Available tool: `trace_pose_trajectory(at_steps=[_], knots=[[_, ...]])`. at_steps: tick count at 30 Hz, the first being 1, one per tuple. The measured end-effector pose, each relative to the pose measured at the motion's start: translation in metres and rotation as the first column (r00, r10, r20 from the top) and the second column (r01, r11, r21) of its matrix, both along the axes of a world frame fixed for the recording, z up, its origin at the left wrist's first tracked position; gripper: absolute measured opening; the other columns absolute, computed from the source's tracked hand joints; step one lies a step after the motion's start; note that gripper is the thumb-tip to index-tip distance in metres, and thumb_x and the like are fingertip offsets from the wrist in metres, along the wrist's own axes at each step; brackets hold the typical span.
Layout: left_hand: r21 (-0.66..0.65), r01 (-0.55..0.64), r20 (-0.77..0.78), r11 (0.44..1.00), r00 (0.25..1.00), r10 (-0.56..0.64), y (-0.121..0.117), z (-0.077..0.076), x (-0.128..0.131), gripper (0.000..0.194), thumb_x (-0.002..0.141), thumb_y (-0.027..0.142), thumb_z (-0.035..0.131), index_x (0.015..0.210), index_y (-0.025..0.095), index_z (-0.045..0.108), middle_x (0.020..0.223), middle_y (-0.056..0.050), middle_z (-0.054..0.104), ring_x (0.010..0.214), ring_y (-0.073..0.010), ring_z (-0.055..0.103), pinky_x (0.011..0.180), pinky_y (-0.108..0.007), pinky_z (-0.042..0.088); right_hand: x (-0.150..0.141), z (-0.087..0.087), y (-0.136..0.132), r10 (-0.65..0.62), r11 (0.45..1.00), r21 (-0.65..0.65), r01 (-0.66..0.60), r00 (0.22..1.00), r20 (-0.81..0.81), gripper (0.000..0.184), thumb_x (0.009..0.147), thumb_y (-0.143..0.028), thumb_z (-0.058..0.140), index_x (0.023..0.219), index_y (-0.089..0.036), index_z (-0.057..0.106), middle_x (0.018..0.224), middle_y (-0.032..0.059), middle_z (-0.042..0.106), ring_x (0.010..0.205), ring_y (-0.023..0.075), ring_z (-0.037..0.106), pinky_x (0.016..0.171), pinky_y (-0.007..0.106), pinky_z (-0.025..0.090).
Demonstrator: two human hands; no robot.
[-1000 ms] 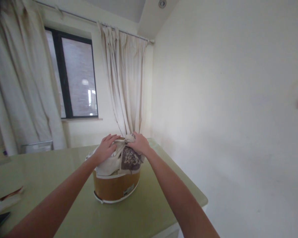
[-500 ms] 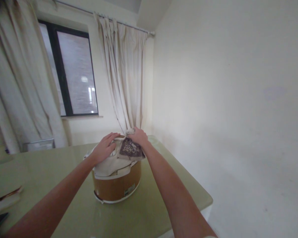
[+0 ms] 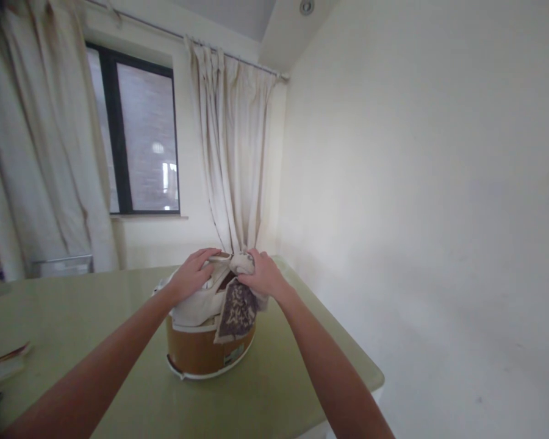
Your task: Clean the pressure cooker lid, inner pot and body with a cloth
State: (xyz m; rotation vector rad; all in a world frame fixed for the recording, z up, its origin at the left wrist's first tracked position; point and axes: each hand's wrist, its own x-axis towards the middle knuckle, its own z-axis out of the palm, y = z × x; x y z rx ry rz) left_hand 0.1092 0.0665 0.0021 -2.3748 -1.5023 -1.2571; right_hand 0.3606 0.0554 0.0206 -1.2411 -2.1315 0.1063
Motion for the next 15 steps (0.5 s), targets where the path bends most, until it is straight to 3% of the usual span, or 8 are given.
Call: trace_pose_trajectory(at_steps=[5,8,11,15], knots=[[-0.015,-0.009,-0.007,1.000,1.000,0.009,-0.001,0.002,0.000,0.053,0.089,0.028,0.046,0.137,0.022,0.068,0.143,-0.007,0.068,0.137,-0.0271,0.059,0.124,-0.045,0.043,-0.012,0.010,0.034,-0.216,0.965,-0.165,0.204,0.975,-0.055,0.053,0.087,-0.049,0.072,0.131,-0.023,0.059,0.116,0.0083,0.072,0.106,0.0264,0.067,0.087,0.033,0.046],[-0.019,-0.014,0.001,1.000,1.000,0.014,-0.001,0.001,-0.001,0.054,0.089,0.028,0.044,0.136,0.022,0.069,0.142,-0.007,0.069,0.135,-0.0274,0.059,0.123,-0.046,0.043,-0.015,0.016,0.046,-0.245,0.944,-0.245,0.221,0.966,-0.075,0.049,0.091,-0.050,0.069,0.132,-0.025,0.059,0.119,0.0060,0.074,0.109,0.0254,0.068,0.087,0.032,0.047],[-0.011,-0.003,0.030,1.000,1.000,0.003,0.001,0.000,-0.001,0.053,0.092,0.026,0.039,0.135,0.022,0.070,0.141,-0.006,0.070,0.135,-0.0244,0.060,0.123,-0.043,0.043,-0.014,0.010,0.022,-0.193,0.967,-0.175,0.185,0.981,-0.030,0.055,0.086,-0.048,0.074,0.135,-0.026,0.061,0.116,0.0055,0.073,0.108,0.0262,0.068,0.091,0.033,0.048],[-0.008,0.010,0.083,1.000,0.997,-0.009,0.000,0.000,0.000,0.052,0.100,0.033,0.032,0.133,0.022,0.071,0.140,-0.006,0.071,0.134,-0.0229,0.061,0.124,-0.043,0.043,-0.016,-0.016,-0.041,-0.129,0.989,0.072,0.131,0.991,-0.023,0.070,0.077,-0.048,0.081,0.142,-0.028,0.061,0.122,0.0101,0.067,0.116,0.0299,0.062,0.101,0.040,0.048]])
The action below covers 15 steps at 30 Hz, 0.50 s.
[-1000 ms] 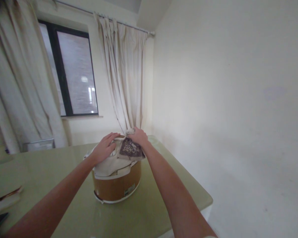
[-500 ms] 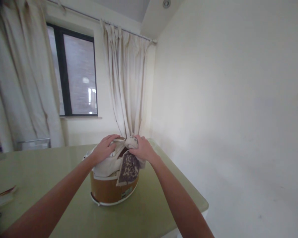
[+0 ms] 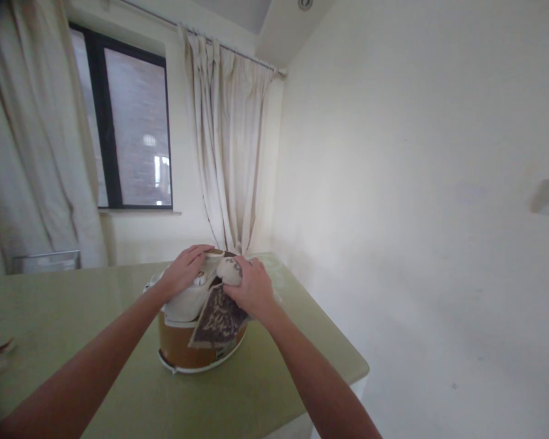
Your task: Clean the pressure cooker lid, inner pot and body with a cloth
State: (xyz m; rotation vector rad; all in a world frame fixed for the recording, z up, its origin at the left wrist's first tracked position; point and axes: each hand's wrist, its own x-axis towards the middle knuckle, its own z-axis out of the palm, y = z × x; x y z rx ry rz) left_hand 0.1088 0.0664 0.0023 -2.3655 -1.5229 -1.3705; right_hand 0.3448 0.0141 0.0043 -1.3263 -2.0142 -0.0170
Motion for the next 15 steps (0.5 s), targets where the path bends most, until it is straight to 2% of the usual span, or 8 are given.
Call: trace_pose_trajectory(at_steps=[2,3,5,8,10,12,15], knots=[[-0.003,0.003,-0.001,1.000,1.000,-0.003,-0.002,0.002,0.001,0.052,0.102,0.037,0.032,0.133,0.023,0.072,0.139,-0.006,0.072,0.133,-0.0235,0.061,0.124,-0.044,0.043,0.000,-0.007,-0.014,0.050,0.997,0.054,-0.049,0.998,-0.022,0.071,0.075,-0.046,0.082,0.141,-0.030,0.061,0.125,0.0096,0.066,0.118,0.0293,0.061,0.104,0.039,0.048],[-0.005,0.006,-0.010,1.000,1.000,-0.006,-0.003,0.003,0.002,0.052,0.103,0.037,0.032,0.132,0.023,0.073,0.138,-0.006,0.072,0.133,-0.0237,0.062,0.123,-0.044,0.044,0.001,-0.006,-0.012,0.067,0.997,0.042,-0.065,0.997,-0.036,0.070,0.076,-0.045,0.082,0.141,-0.030,0.062,0.124,0.0088,0.066,0.118,0.0284,0.062,0.104,0.039,0.048],[-0.008,0.002,-0.032,1.000,0.999,-0.003,-0.005,0.005,0.003,0.052,0.102,0.038,0.033,0.131,0.023,0.074,0.138,-0.006,0.073,0.133,-0.0244,0.063,0.123,-0.044,0.044,0.003,0.004,0.008,0.033,0.998,-0.047,-0.036,0.998,-0.057,0.063,0.079,-0.045,0.080,0.137,-0.028,0.064,0.121,0.0078,0.069,0.114,0.0270,0.065,0.100,0.037,0.048],[-0.016,-0.022,-0.052,1.000,0.998,0.021,-0.009,0.008,0.004,0.052,0.102,0.041,0.036,0.132,0.022,0.074,0.140,-0.007,0.072,0.135,-0.0263,0.061,0.123,-0.045,0.044,0.003,0.027,0.054,-0.125,0.971,-0.210,0.114,0.991,-0.040,0.054,0.085,-0.046,0.075,0.134,-0.024,0.065,0.120,0.0090,0.072,0.112,0.0278,0.068,0.092,0.035,0.049],[-0.022,-0.032,-0.056,0.999,0.998,0.031,-0.010,0.009,0.005,0.053,0.102,0.042,0.036,0.133,0.021,0.073,0.142,-0.008,0.072,0.136,-0.0268,0.061,0.124,-0.046,0.043,0.001,0.036,0.069,-0.163,0.955,-0.254,0.153,0.986,-0.021,0.050,0.088,-0.046,0.072,0.132,-0.023,0.066,0.120,0.0091,0.073,0.111,0.0275,0.069,0.089,0.033,0.049],[-0.022,-0.037,-0.053,0.999,0.998,0.035,-0.011,0.009,0.006,0.054,0.103,0.041,0.034,0.133,0.020,0.073,0.141,-0.008,0.072,0.136,-0.0263,0.061,0.124,-0.045,0.043,0.000,0.035,0.060,-0.145,0.966,-0.216,0.141,0.989,-0.002,0.050,0.087,-0.046,0.072,0.131,-0.023,0.067,0.117,0.0091,0.074,0.108,0.0275,0.069,0.089,0.033,0.049],[0.002,-0.037,-0.044,0.999,0.998,0.037,-0.011,0.007,0.007,0.054,0.105,0.043,0.031,0.132,0.021,0.073,0.141,-0.008,0.072,0.136,-0.0250,0.061,0.125,-0.044,0.042,0.001,0.016,0.020,-0.007,0.999,-0.050,0.008,1.000,0.016,0.059,0.078,-0.046,0.081,0.132,-0.025,0.069,0.116,0.0094,0.071,0.106,0.0276,0.067,0.094,0.036,0.049]])
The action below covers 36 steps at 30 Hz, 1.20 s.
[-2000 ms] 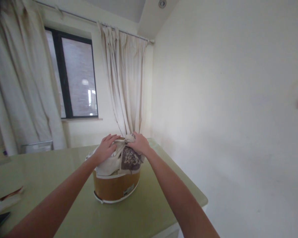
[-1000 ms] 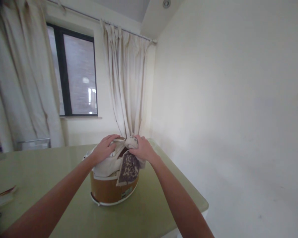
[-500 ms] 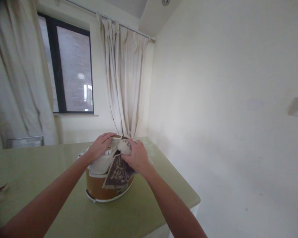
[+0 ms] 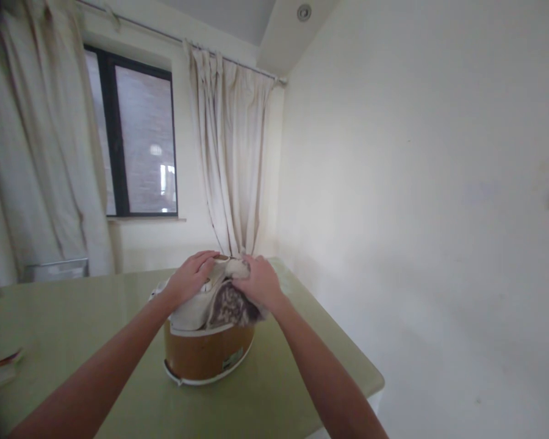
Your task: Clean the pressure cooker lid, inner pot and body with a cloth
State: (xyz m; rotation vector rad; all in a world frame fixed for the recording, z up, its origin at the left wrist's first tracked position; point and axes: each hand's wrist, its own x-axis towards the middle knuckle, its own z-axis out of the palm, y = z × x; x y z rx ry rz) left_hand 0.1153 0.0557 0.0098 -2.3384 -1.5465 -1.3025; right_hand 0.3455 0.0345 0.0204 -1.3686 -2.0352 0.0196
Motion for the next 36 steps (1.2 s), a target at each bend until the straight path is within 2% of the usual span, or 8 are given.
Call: trace_pose_trajectory(at_steps=[4,8,12,17,22,25,30,36], knots=[[0.040,0.017,-0.029,0.999,0.999,-0.016,-0.001,0.000,0.001,0.052,0.106,0.042,0.034,0.132,0.021,0.073,0.139,-0.008,0.073,0.135,-0.0251,0.062,0.123,-0.044,0.044,0.009,-0.018,-0.011,0.242,0.969,0.076,-0.234,0.964,-0.108,0.063,0.072,-0.034,0.085,0.133,-0.026,0.069,0.121,0.0064,0.072,0.112,0.0251,0.066,0.102,0.036,0.049],[0.034,0.000,-0.043,0.999,0.999,0.002,-0.004,0.003,0.002,0.050,0.105,0.039,0.036,0.131,0.021,0.074,0.139,-0.008,0.073,0.134,-0.0258,0.062,0.122,-0.045,0.045,0.012,-0.001,0.055,0.008,0.995,-0.095,-0.027,0.981,-0.196,0.042,0.083,-0.032,0.076,0.123,-0.021,0.073,0.115,0.0071,0.077,0.110,0.0258,0.070,0.099,0.036,0.052],[0.019,-0.014,-0.040,1.000,0.999,0.015,-0.005,0.004,0.002,0.051,0.105,0.037,0.034,0.131,0.020,0.075,0.140,-0.009,0.073,0.136,-0.0254,0.062,0.123,-0.045,0.045,0.004,0.015,0.097,-0.118,0.971,-0.224,0.081,0.981,-0.156,0.042,0.088,-0.036,0.074,0.127,-0.021,0.073,0.119,0.0105,0.078,0.112,0.0280,0.071,0.095,0.034,0.053],[0.049,0.003,-0.046,0.999,0.999,-0.001,-0.002,0.001,0.002,0.052,0.105,0.034,0.032,0.133,0.017,0.073,0.141,-0.012,0.072,0.136,-0.0263,0.062,0.123,-0.046,0.045,-0.006,0.000,0.039,-0.012,1.000,0.006,0.013,0.997,-0.081,0.053,0.083,-0.039,0.079,0.132,-0.020,0.070,0.118,0.0108,0.071,0.113,0.0277,0.065,0.100,0.038,0.050],[0.053,0.006,-0.058,0.999,0.998,-0.003,0.000,-0.001,0.001,0.054,0.106,0.033,0.029,0.134,0.016,0.072,0.141,-0.012,0.072,0.138,-0.0248,0.061,0.125,-0.045,0.043,-0.008,-0.024,-0.033,0.218,0.945,0.254,-0.207,0.976,-0.014,0.066,0.071,-0.037,0.088,0.133,-0.026,0.069,0.125,0.0100,0.062,0.119,0.0290,0.058,0.110,0.043,0.046],[0.054,0.002,-0.060,0.999,0.998,0.001,-0.001,-0.001,0.001,0.054,0.106,0.034,0.030,0.135,0.015,0.072,0.143,-0.011,0.071,0.139,-0.0244,0.060,0.125,-0.044,0.042,-0.006,-0.023,-0.015,0.196,0.967,0.190,-0.172,0.974,-0.111,0.061,0.075,-0.035,0.085,0.132,-0.024,0.067,0.120,0.0083,0.064,0.116,0.0270,0.061,0.108,0.041,0.047],[0.069,-0.027,-0.070,0.997,0.997,0.032,-0.008,0.001,0.001,0.051,0.104,0.031,0.033,0.132,0.015,0.073,0.140,-0.012,0.073,0.136,-0.0244,0.063,0.124,-0.042,0.044,-0.006,-0.001,0.050,-0.102,0.993,-0.076,0.091,0.981,-0.165,0.052,0.085,-0.041,0.078,0.131,-0.022,0.062,0.114,0.0088,0.070,0.109,0.0275,0.067,0.095,0.037,0.049],[0.117,-0.078,-0.090,0.990,0.992,0.089,-0.017,0.005,0.004,0.045,0.103,0.028,0.037,0.126,0.020,0.076,0.132,-0.009,0.076,0.127,-0.0248,0.068,0.116,-0.040,0.049,-0.014,-0.002,0.038,-0.124,0.992,-0.051,0.117,0.980,-0.157,0.073,0.076,-0.061,0.083,0.131,-0.024,0.051,0.119,0.0126,0.067,0.106,0.0307,0.069,0.091,0.040,0.051]])
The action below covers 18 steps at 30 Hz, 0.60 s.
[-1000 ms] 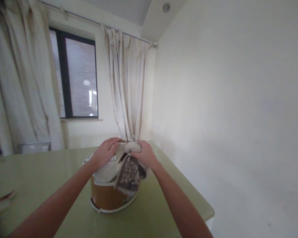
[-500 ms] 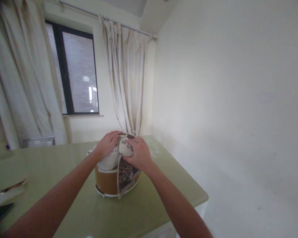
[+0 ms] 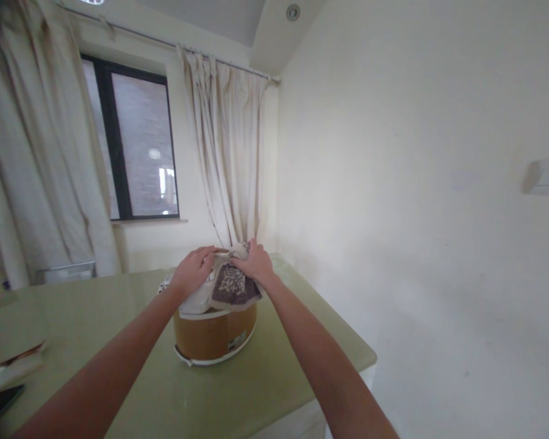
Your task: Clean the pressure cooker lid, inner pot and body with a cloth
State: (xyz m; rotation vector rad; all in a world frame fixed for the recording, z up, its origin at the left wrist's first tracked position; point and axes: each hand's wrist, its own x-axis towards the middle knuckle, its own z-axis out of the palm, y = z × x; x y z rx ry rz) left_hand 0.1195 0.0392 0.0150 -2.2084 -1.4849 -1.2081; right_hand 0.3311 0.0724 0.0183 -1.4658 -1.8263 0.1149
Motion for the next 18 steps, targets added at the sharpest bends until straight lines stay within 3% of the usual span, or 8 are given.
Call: trace_pose_trajectory(at_steps=[3,6,11,13,16,18], knots=[[-0.011,-0.042,-0.043,0.999,0.998,0.042,-0.005,0.003,0.002,0.044,0.104,0.027,0.037,0.124,0.021,0.075,0.131,-0.009,0.076,0.125,-0.0250,0.068,0.114,-0.040,0.049,0.002,-0.006,-0.009,0.058,0.998,-0.015,-0.058,0.998,0.006,0.087,0.065,-0.066,0.089,0.131,-0.024,0.049,0.122,0.0136,0.063,0.107,0.0325,0.069,0.091,0.042,0.052],[-0.050,-0.135,-0.117,0.990,0.985,0.128,-0.014,0.008,0.005,0.043,0.107,0.028,0.033,0.122,0.022,0.073,0.131,-0.009,0.076,0.125,-0.0245,0.067,0.111,-0.039,0.050,0.011,-0.006,-0.005,0.135,0.990,-0.029,-0.136,0.990,-0.044,0.081,0.065,-0.055,0.089,0.128,-0.024,0.049,0.119,0.0103,0.063,0.108,0.0307,0.067,0.093,0.043,0.052],[-0.121,-0.247,-0.230,0.961,0.949,0.215,-0.026,0.020,0.010,0.041,0.109,0.028,0.028,0.115,0.020,0.068,0.115,-0.014,0.077,0.117,-0.0282,0.069,0.099,-0.043,0.054,0.033,-0.009,-0.006,0.228,0.968,-0.027,-0.251,0.914,-0.335,0.069,0.063,-0.036,0.085,0.122,-0.025,0.051,0.105,0.0009,0.067,0.102,0.0255,0.066,0.097,0.044,0.051],[-0.129,-0.242,-0.246,0.962,0.947,0.206,-0.032,0.027,0.014,0.038,0.108,0.028,0.032,0.109,0.019,0.069,0.108,-0.015,0.078,0.112,-0.0300,0.071,0.097,-0.044,0.054,0.041,-0.013,-0.015,0.286,0.946,0.026,-0.323,0.796,-0.534,0.069,0.061,-0.038,0.086,0.119,-0.026,0.051,0.102,-0.0005,0.068,0.099,0.0245,0.067,0.095,0.043,0.053],[-0.105,-0.218,-0.253,0.970,0.949,0.186,-0.051,0.033,0.029,0.040,0.109,0.034,0.033,0.103,0.020,0.070,0.107,-0.015,0.078,0.112,-0.0302,0.070,0.102,-0.045,0.051,0.047,-0.018,-0.036,0.376,0.896,0.168,-0.411,0.502,-0.779,0.068,0.062,-0.043,0.089,0.117,-0.026,0.052,0.105,0.0010,0.071,0.098,0.0240,0.069,0.091,0.041,0.057],[-0.054,-0.157,-0.168,0.986,0.975,0.146,-0.070,0.032,0.047,0.046,0.111,0.038,0.027,0.105,0.020,0.069,0.108,-0.013,0.076,0.114,-0.0287,0.069,0.105,-0.044,0.049,0.044,-0.019,-0.050,0.398,0.875,0.238,-0.421,0.346,-0.850,0.067,0.067,-0.050,0.086,0.120,-0.028,0.052,0.109,0.0022,0.072,0.100,0.0244,0.070,0.090,0.040,0.058]])
